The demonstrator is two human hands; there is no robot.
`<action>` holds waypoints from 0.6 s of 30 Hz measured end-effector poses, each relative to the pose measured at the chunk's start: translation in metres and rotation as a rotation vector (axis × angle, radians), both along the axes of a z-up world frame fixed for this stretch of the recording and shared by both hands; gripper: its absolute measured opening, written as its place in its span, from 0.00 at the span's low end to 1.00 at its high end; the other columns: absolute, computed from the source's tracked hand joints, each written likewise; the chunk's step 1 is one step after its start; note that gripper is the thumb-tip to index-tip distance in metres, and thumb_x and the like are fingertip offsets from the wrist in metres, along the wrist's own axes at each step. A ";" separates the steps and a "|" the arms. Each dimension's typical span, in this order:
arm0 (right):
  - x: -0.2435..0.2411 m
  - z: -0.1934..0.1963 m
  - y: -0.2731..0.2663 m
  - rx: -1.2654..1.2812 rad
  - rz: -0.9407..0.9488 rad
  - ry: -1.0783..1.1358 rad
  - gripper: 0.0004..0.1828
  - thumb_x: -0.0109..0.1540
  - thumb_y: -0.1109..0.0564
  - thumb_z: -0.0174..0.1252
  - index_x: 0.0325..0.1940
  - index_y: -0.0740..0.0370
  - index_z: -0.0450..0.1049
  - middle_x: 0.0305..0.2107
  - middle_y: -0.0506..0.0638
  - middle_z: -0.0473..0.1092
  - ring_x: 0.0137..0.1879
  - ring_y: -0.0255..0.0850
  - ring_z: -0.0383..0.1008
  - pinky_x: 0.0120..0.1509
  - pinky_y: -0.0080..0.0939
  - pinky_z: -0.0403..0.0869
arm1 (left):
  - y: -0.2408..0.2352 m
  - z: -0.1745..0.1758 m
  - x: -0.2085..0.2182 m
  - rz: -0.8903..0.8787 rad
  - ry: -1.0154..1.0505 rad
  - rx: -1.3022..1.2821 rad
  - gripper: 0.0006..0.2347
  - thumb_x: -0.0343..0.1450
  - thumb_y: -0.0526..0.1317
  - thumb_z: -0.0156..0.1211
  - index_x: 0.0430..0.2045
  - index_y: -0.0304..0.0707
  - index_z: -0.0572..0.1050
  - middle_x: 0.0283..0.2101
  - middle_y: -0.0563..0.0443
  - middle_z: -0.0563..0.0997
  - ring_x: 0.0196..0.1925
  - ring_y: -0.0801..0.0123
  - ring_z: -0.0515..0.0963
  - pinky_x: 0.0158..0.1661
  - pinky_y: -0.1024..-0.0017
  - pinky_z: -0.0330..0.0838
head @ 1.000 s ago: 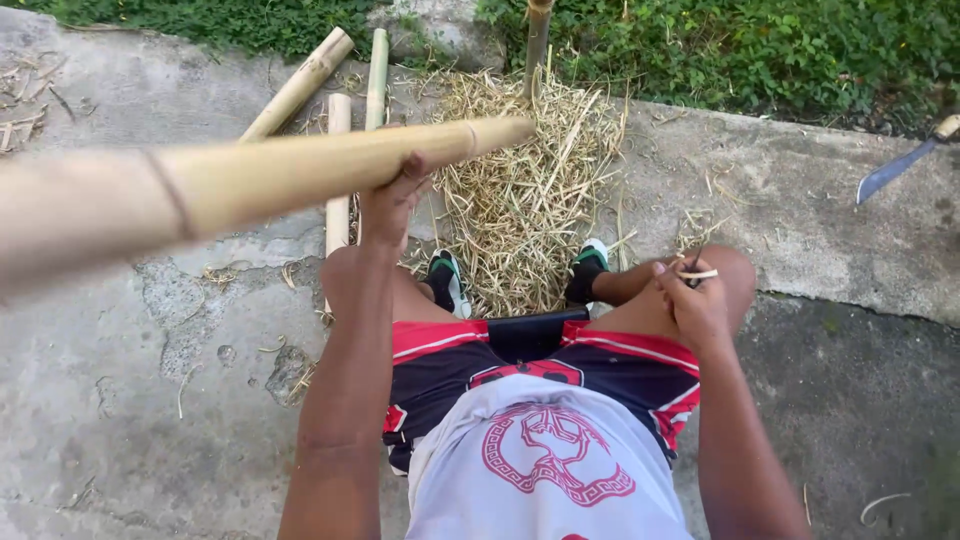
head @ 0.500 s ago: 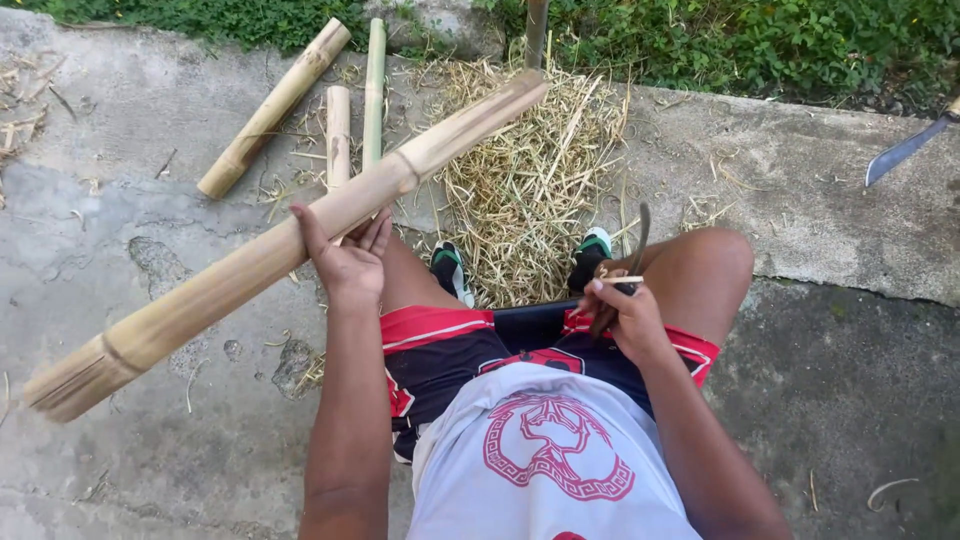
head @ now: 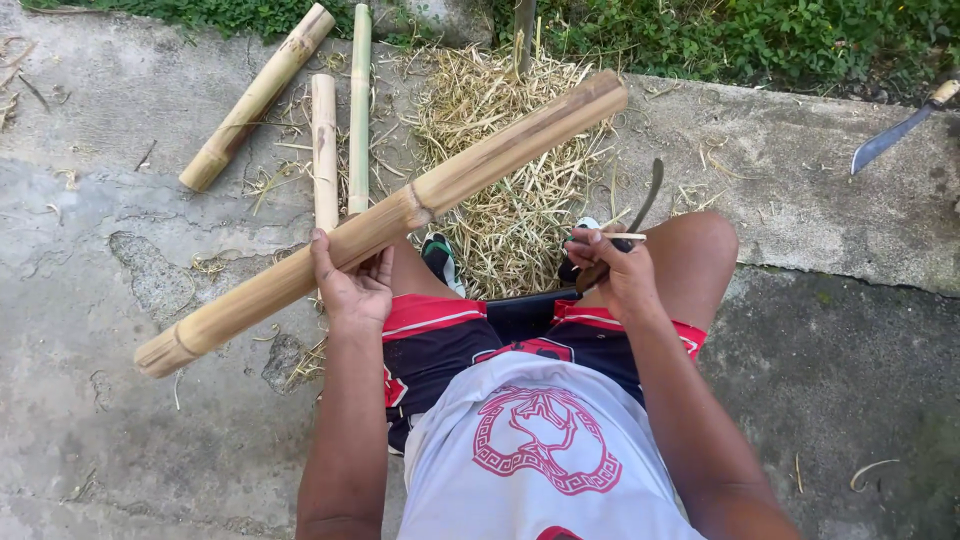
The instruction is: Shaving or stripping the outer layer of a bamboo pole using a curved knife.
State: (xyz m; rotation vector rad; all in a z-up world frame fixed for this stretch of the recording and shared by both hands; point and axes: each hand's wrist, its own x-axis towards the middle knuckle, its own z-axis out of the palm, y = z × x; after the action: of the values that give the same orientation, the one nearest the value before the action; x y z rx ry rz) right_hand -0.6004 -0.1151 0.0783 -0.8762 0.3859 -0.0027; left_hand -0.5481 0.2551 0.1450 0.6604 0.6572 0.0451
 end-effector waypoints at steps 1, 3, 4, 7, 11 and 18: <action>0.003 0.003 0.009 0.000 -0.003 0.003 0.09 0.65 0.60 0.61 0.44 0.64 0.67 0.45 0.63 0.75 0.47 0.51 0.81 0.55 0.53 0.81 | -0.002 -0.005 -0.001 -0.003 0.003 0.000 0.36 0.58 0.62 0.69 0.53 0.36 0.72 0.50 0.45 0.77 0.51 0.61 0.80 0.53 0.62 0.82; 0.010 0.008 0.024 0.178 -0.021 0.004 0.10 0.66 0.59 0.62 0.43 0.63 0.67 0.46 0.65 0.75 0.46 0.51 0.80 0.55 0.53 0.80 | -0.006 -0.015 -0.002 0.032 0.116 -0.091 0.35 0.59 0.62 0.68 0.52 0.33 0.71 0.50 0.44 0.77 0.50 0.60 0.82 0.52 0.65 0.83; 0.016 0.010 0.034 0.178 -0.024 0.004 0.10 0.66 0.59 0.62 0.43 0.63 0.67 0.46 0.65 0.75 0.46 0.51 0.80 0.55 0.53 0.80 | -0.016 -0.006 -0.008 0.028 0.116 -0.091 0.35 0.59 0.62 0.68 0.52 0.33 0.71 0.50 0.44 0.77 0.50 0.60 0.82 0.52 0.65 0.83; 0.035 0.014 0.064 0.211 -0.009 -0.017 0.11 0.62 0.57 0.64 0.44 0.62 0.70 0.48 0.62 0.76 0.51 0.50 0.81 0.57 0.52 0.80 | -0.039 0.013 -0.026 -0.001 0.203 -0.143 0.37 0.60 0.64 0.67 0.50 0.26 0.71 0.46 0.42 0.78 0.48 0.52 0.84 0.48 0.66 0.80; 0.052 0.010 0.098 0.362 0.066 -0.182 0.15 0.61 0.54 0.67 0.43 0.60 0.69 0.48 0.56 0.76 0.54 0.47 0.80 0.58 0.56 0.79 | -0.064 0.020 -0.054 -0.096 0.245 -0.231 0.38 0.62 0.66 0.65 0.47 0.23 0.70 0.43 0.41 0.79 0.45 0.52 0.85 0.46 0.66 0.84; 0.048 0.042 0.114 0.392 0.253 -0.179 0.23 0.58 0.47 0.70 0.49 0.60 0.72 0.40 0.51 0.77 0.49 0.46 0.80 0.54 0.54 0.82 | -0.088 0.091 -0.101 -0.712 -0.167 0.139 0.32 0.62 0.64 0.67 0.46 0.38 0.68 0.46 0.43 0.77 0.44 0.47 0.83 0.43 0.57 0.79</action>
State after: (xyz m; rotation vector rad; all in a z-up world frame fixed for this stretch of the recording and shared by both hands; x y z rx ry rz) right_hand -0.5520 -0.0012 0.1206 -0.5263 0.0988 0.2199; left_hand -0.6494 0.1669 0.2364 0.9828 0.2323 -0.5135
